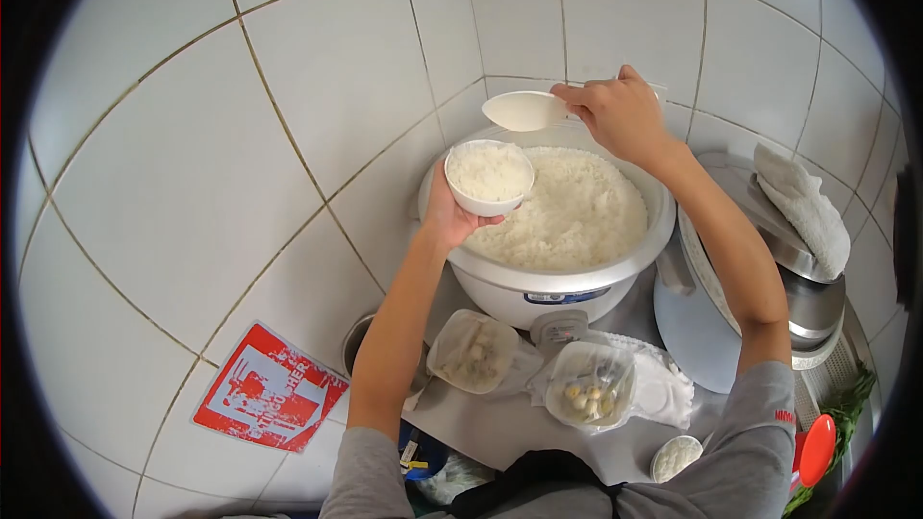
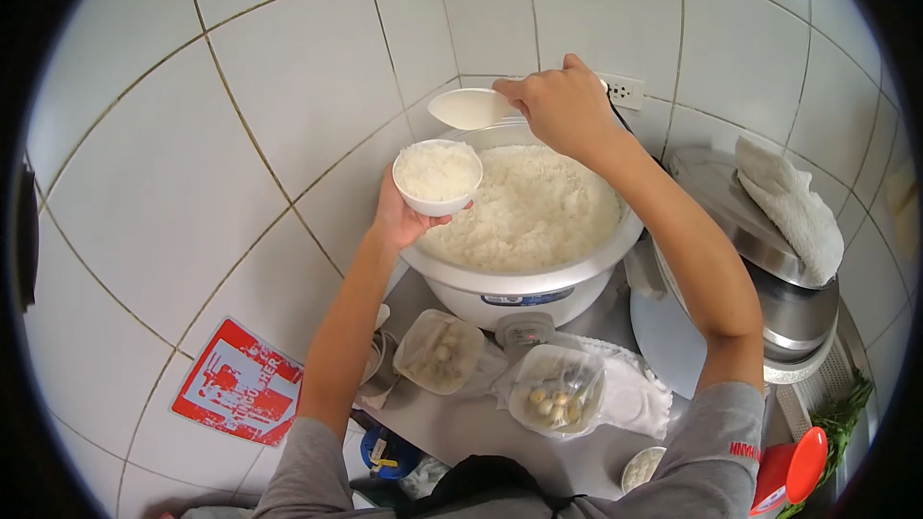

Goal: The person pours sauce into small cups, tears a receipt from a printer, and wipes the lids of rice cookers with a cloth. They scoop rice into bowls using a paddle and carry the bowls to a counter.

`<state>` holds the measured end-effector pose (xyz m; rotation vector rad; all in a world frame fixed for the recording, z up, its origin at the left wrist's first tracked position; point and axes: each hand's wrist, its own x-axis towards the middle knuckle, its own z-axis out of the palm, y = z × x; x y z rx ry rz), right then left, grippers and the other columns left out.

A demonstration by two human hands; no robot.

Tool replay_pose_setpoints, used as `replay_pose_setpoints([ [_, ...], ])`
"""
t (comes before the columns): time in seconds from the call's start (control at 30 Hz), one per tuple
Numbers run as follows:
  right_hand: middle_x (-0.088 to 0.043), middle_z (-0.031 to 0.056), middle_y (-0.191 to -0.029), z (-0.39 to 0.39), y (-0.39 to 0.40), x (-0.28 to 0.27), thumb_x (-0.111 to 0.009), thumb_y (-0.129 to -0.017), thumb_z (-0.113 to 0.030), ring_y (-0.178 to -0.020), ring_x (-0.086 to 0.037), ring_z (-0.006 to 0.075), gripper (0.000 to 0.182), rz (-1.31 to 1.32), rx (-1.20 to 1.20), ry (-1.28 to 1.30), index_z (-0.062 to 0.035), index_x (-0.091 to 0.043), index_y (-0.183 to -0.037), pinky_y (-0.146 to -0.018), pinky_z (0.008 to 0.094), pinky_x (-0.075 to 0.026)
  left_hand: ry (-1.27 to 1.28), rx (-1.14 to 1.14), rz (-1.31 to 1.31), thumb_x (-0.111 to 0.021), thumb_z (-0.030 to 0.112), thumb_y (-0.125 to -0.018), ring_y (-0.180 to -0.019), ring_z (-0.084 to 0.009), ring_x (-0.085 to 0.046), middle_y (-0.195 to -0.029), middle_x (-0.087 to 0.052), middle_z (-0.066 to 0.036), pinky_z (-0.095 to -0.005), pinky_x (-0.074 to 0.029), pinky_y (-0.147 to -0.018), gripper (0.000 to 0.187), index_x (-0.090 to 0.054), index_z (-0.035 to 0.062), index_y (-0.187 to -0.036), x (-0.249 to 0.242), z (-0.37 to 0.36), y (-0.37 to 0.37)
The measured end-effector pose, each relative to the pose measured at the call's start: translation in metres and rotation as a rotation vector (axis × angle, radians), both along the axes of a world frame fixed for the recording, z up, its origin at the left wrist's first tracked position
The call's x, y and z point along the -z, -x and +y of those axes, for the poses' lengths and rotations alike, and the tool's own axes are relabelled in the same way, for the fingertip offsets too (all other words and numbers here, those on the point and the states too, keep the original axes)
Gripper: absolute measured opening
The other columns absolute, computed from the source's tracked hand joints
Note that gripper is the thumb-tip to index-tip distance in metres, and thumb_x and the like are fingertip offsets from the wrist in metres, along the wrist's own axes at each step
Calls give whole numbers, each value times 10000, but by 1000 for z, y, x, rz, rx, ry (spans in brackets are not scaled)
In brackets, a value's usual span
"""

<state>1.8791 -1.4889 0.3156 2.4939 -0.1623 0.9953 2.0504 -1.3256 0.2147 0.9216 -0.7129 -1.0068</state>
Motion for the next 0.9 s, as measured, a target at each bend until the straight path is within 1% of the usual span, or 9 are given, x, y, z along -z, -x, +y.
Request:
replay_pose_setpoints([
  [0.1,-583,19,-594,5,-4,4,-554,-811,-156,-531,-522,174,214,111,33,20,-199,-627,-1008,-662,303,-351,-24,-37,-1,-164,537,-845,-854,-352,-616,-1069,-590,-130,-320,-505,-541,637,-452,103,-1211,-1,-1,1],
  [0.17,-584,19,-597,11,1,-1,-563,-804,-157,-537,-523,175,228,-96,-82,-77,-203,-625,-1019,-661,306,-348,-25,-40,47,-162,534,-845,-846,-353,-617,-1060,-591,-135,-317,-511,-545,636,-452,102,-1211,0,-4,-1],
  [0.27,-569,28,-569,27,1,9,-518,-772,-98,-512,-534,185,264,-41,-255,-53,-224,-627,-978,-649,317,-355,-22,-59,92,-158,535,-844,-837,-357,-618,-1045,-595,-138,-314,-515,-547,638,-451,104,-1212,0,-5,-4],
  [0.4,-558,21,-547,31,-10,3,-531,-767,-102,-505,-525,182,260,-14,-189,-57,-223,-638,-970,-655,312,-352,-65,-35,114,-167,550,-838,-845,-336,-618,-1034,-602,-110,-328,-512,-552,637,-462,112,-1194,1,-6,-2],
  [0.43,-582,17,-595,32,-10,-4,-544,-790,-132,-528,-523,181,233,-28,-189,-71,-212,-638,-988,-654,309,-350,-63,-35,112,-167,550,-838,-845,-336,-618,-1034,-602,-110,-328,-512,-552,637,-462,112,-1194,1,-5,-3],
  [0.6,-606,16,-640,26,-27,-13,-548,-821,-166,-544,-512,187,204,25,-174,-68,-197,-643,-999,-651,303,-342,-46,-131,-43,-180,575,-831,-842,-257,-620,-1021,-610,-63,-387,-500,-602,613,-486,151,-1151,-1,-2,1],
  [0.7,-607,25,-644,25,-32,-17,-540,-829,-168,-552,-517,188,208,91,-230,-45,-193,-637,-1012,-673,308,-349,-60,-75,-62,-166,581,-830,-835,-248,-621,-1026,-607,-61,-386,-497,-609,623,-483,154,-1156,-2,0,-5],
  [0.83,-613,38,-672,19,-17,-25,-535,-816,-151,-591,-549,200,240,10,-97,-116,-193,-626,-1034,-718,331,-365,-59,-110,4,-161,558,-835,-844,-268,-619,-1035,-603,-81,-349,-501,-586,624,-485,134,-1160,6,4,-6],
  [0.9,-614,40,-684,17,-16,-15,-525,-812,-134,-607,-563,204,263,-35,-14,-199,-194,-618,-1050,-723,343,-373,66,-48,118,-224,527,-844,-893,-344,-605,-1101,-574,-111,-315,-509,-526,603,-470,104,-1197,7,4,-6],
])
